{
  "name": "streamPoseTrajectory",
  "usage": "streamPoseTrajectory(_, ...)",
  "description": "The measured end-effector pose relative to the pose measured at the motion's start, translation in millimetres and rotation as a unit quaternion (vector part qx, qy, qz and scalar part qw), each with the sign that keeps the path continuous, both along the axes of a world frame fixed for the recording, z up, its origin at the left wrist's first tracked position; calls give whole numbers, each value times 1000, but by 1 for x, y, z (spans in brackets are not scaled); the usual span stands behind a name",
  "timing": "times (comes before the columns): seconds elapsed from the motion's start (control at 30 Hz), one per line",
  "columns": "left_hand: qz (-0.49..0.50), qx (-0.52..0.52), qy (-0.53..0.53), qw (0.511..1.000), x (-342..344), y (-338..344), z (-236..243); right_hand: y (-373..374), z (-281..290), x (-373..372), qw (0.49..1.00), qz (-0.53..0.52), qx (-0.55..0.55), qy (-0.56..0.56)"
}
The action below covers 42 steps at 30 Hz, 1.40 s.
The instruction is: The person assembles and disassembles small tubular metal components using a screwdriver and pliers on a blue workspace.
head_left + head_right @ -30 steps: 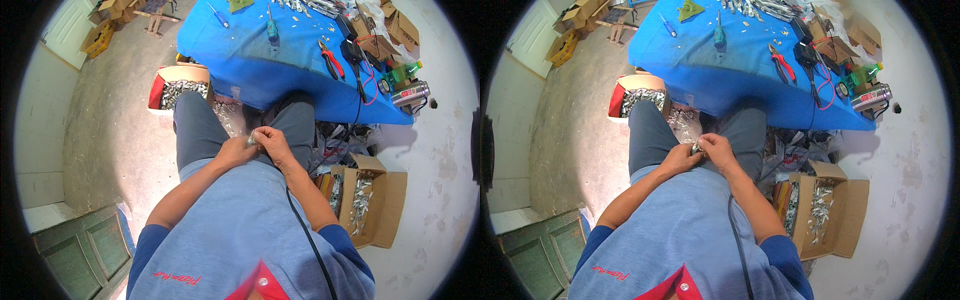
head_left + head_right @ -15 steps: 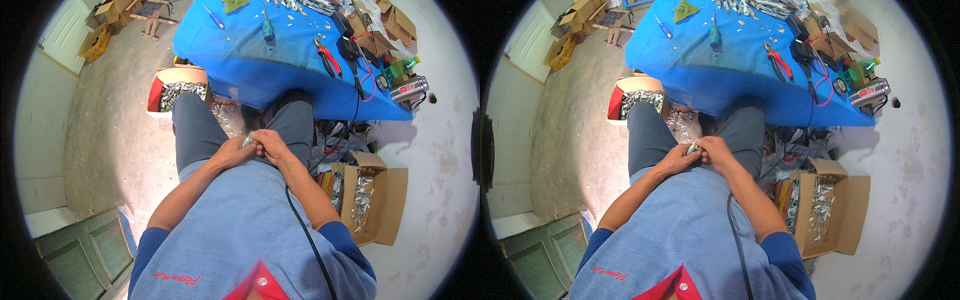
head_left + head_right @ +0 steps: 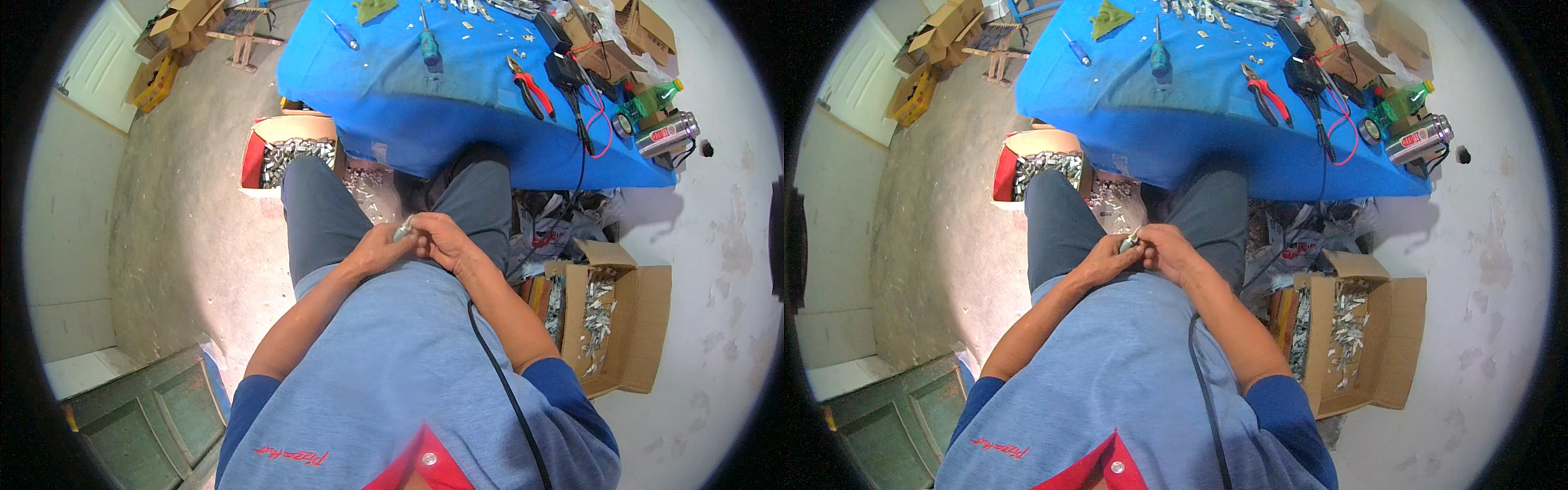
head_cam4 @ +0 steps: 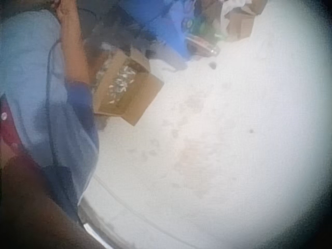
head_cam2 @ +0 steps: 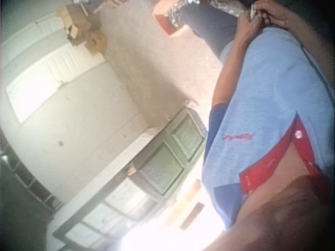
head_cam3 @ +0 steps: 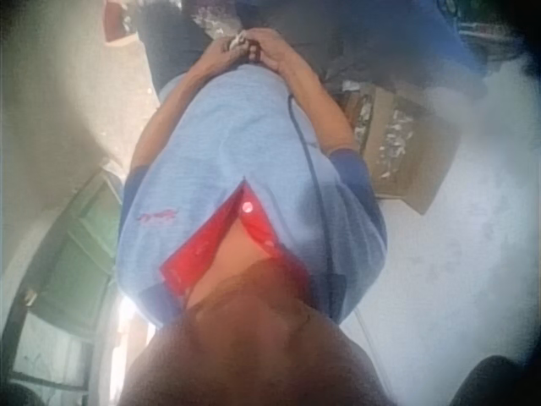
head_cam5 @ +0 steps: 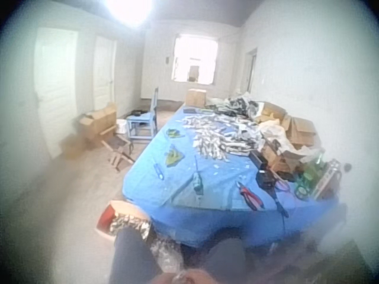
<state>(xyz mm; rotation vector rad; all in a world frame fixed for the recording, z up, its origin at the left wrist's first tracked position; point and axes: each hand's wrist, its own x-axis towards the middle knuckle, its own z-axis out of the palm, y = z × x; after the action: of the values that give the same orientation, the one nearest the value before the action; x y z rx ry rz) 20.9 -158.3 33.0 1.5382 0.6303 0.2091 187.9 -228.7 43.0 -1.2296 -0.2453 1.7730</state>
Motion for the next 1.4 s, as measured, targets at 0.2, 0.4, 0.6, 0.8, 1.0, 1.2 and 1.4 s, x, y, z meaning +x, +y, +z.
streamPoseTrajectory(0.2, 26, -25, -32, 999, 1, -2, 9, 0, 4, -4, 999, -46, 16, -3)
streamPoseTrajectory(0.4, 77, 1, -9, 997, 3, 1, 12, 7, 24, 27, 842, -176, 139, -491)
streamPoseTrajectory(0.6, 100, 1, -10, 995, 1, 0, 7, 51, 93, 149, 425, -238, 203, -850)
streamPoseTrajectory(0.8, 116, 2, -26, 993, 4, 2, -3, 92, 83, 248, 470, -6, 59, -881)
streamPoseTrajectory(1.0, 157, 28, -29, 987, -1, 2, -8, 101, 85, 257, 542, -62, 91, -833)
streamPoseTrajectory(1.2, 208, -7, -28, 978, -3, 4, -5, 10, 105, 157, 936, -171, 265, -153)
streamPoseTrajectory(1.4, 214, 58, -42, 974, 2, 1, -6, -70, 96, 20, 936, -167, 302, 63)
